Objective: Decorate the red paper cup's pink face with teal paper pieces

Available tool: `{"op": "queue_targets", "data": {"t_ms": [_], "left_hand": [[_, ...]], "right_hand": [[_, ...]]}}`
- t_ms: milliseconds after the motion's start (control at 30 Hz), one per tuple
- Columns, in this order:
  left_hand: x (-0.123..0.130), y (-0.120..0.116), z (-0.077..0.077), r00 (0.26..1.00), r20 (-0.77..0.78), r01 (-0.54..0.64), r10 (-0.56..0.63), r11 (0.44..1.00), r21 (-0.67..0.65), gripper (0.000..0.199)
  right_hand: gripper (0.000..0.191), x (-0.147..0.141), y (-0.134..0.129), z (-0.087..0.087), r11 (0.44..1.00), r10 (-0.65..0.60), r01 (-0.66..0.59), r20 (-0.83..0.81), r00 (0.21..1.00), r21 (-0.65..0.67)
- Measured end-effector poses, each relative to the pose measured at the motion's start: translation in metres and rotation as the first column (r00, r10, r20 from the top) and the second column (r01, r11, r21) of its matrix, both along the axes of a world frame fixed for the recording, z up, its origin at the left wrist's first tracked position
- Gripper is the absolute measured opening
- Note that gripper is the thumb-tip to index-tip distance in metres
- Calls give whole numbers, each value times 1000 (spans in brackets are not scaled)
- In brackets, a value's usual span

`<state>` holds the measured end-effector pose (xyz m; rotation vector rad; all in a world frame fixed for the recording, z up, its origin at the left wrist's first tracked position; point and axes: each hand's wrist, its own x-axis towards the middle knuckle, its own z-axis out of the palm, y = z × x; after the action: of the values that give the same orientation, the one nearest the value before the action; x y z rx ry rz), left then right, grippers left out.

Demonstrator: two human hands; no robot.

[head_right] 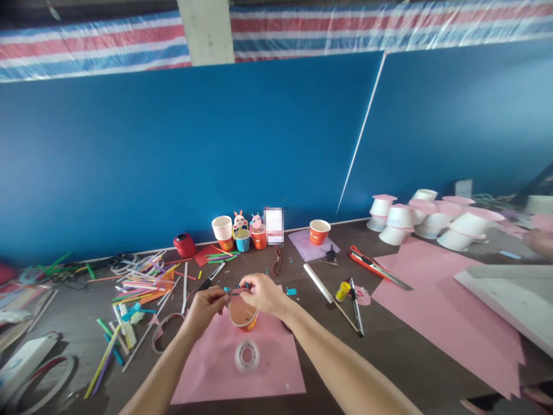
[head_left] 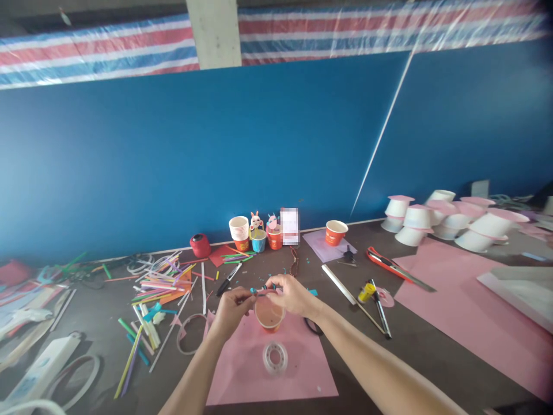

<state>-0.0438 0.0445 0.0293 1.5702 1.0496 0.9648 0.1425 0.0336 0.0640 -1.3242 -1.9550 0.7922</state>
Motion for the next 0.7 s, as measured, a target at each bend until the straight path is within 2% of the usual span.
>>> {"op": "queue_targets", "data": {"t_ms": [267, 533, 700], "left_hand": [[-2, 4, 3, 996, -39, 79, -79, 997, -1, 25], [-2, 1, 1, 995, 73, 82, -75, 990, -112, 25], [-2, -1, 3, 997, -23, 70, -71, 996, -55, 23]], "right_hand": [[10, 1, -4, 6, 1000, -18, 17, -15, 1000, -4], [9, 0, -7, 7, 1000, -11, 10, -50, 999, -13], [9, -2, -6, 6, 1000, -22, 21, -37, 999, -14]]}}
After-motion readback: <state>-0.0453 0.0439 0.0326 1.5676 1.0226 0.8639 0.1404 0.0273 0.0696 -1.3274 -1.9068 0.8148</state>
